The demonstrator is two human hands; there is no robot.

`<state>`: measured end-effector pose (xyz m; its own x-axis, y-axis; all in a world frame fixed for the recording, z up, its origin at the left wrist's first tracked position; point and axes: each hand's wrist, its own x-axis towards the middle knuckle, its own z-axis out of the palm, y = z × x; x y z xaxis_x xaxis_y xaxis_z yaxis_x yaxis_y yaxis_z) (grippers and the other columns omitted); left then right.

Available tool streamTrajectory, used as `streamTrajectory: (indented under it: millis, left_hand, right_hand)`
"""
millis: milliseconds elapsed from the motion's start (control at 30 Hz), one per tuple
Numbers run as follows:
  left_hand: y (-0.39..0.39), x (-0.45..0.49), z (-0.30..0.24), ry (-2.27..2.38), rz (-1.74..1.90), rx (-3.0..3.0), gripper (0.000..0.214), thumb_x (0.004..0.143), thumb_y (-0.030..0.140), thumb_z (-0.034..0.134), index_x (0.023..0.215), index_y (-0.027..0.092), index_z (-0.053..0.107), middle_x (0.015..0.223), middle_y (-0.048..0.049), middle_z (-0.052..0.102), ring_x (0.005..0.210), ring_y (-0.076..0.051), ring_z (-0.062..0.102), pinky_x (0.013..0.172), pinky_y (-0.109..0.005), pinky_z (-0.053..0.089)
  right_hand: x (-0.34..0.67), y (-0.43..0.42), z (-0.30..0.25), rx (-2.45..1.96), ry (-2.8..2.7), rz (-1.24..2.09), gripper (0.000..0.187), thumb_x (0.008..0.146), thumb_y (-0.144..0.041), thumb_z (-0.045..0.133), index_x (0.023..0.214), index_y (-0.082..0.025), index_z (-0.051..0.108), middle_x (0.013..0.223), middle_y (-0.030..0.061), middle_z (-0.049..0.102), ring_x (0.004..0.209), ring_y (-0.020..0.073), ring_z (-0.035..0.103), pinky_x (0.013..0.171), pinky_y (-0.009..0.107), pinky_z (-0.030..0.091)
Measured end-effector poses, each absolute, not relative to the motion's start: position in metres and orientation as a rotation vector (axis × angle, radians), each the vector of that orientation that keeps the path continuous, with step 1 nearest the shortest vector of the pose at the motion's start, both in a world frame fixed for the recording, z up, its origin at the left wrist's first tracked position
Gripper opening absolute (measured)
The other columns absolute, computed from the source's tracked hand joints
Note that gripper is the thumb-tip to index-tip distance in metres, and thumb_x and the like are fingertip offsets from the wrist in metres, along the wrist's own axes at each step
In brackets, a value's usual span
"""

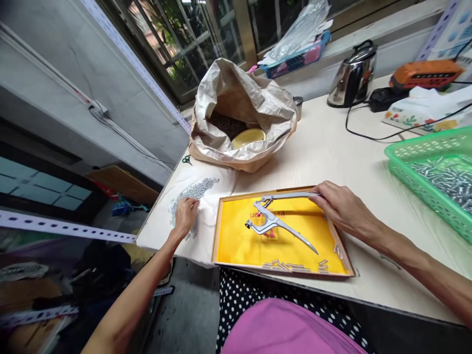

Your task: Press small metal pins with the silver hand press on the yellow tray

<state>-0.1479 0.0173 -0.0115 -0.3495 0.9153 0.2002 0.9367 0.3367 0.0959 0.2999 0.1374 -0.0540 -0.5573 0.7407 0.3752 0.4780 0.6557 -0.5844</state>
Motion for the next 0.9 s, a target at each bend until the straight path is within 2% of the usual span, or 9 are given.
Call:
streamTrajectory:
  millis: [167, 300, 433, 500, 633, 800, 900]
  left_hand:
    - [0.042, -0.166, -0.025, -2.578, -0.097, -1.632, 0.029, 0.097, 0.027, 0.047, 0.095, 0.016, 0.073, 0.104, -0.0117, 0.067, 0.109, -0.027, 0.053, 0.089, -0.035, 0.044]
    - [0.07, -0.167, -0.034, -2.701, -0.083, -1.436, 0.032, 0.097, 0.036, 0.049, 0.098, 0.013, 0.071, 0.114, -0.0165, 0.066, 0.115, -0.03, 0.054, 0.088, -0.038, 0.044]
    - [0.089, -0.164, -0.041, -2.762, -0.077, -1.358, 0.028, 0.093, 0.03, 0.054, 0.104, 0.009, 0.069, 0.119, -0.0226, 0.064, 0.117, -0.035, 0.056, 0.087, -0.041, 0.045]
    - [0.09, -0.163, -0.04, -2.769, -0.068, -1.414, 0.025, 0.092, 0.024, 0.052, 0.103, 0.01, 0.07, 0.116, -0.0205, 0.066, 0.112, -0.032, 0.059, 0.084, -0.038, 0.045]
    - [0.074, -0.156, -0.032, -2.778, -0.037, -1.612, 0.018, 0.089, 0.021, 0.056, 0.088, 0.014, 0.073, 0.095, -0.0106, 0.072, 0.09, -0.023, 0.065, 0.074, -0.03, 0.045]
    - [0.044, -0.154, -0.026, -2.687, -0.039, -1.693, 0.02, 0.089, 0.029, 0.061, 0.088, 0.015, 0.075, 0.106, -0.0118, 0.067, 0.108, -0.027, 0.058, 0.08, -0.032, 0.046]
    - [0.04, -0.168, -0.024, -2.588, -0.048, -1.733, 0.03, 0.091, 0.039, 0.06, 0.102, 0.016, 0.076, 0.117, -0.0137, 0.065, 0.113, -0.03, 0.055, 0.089, -0.036, 0.047]
  right_hand:
    - [0.298, 0.125, -0.055, -1.015, -2.141, 0.628, 0.027, 0.097, -0.05, 0.04, 0.088, -0.029, 0.054, 0.084, 0.0103, 0.063, 0.079, 0.0301, 0.062, 0.071, 0.045, 0.046]
    - [0.292, 0.111, -0.069, -1.007, -2.157, 0.644, 0.029, 0.097, -0.051, 0.041, 0.088, -0.029, 0.057, 0.082, 0.0081, 0.064, 0.076, 0.0277, 0.063, 0.068, 0.043, 0.048]
    - [0.277, 0.099, -0.077, -0.949, -2.255, 0.622, 0.035, 0.1, -0.049, 0.038, 0.088, -0.025, 0.06, 0.082, 0.0065, 0.065, 0.076, 0.0226, 0.063, 0.068, 0.038, 0.049]
    - [0.271, 0.096, -0.078, -0.924, -2.299, 0.614, 0.037, 0.101, -0.048, 0.037, 0.088, -0.024, 0.061, 0.082, 0.0067, 0.066, 0.075, 0.0214, 0.063, 0.068, 0.037, 0.049]
    - [0.27, 0.096, -0.08, -0.928, -2.31, 0.626, 0.037, 0.101, -0.048, 0.037, 0.09, -0.023, 0.062, 0.085, 0.0077, 0.066, 0.077, 0.0219, 0.063, 0.069, 0.037, 0.05]
    - [0.278, 0.1, -0.082, -0.955, -2.29, 0.635, 0.039, 0.1, -0.051, 0.037, 0.089, -0.024, 0.063, 0.083, 0.0079, 0.066, 0.076, 0.0229, 0.063, 0.068, 0.038, 0.05]
    - [0.276, 0.098, -0.082, -0.937, -2.303, 0.67, 0.039, 0.1, -0.051, 0.037, 0.088, -0.024, 0.063, 0.084, 0.0079, 0.067, 0.076, 0.0227, 0.064, 0.069, 0.038, 0.051]
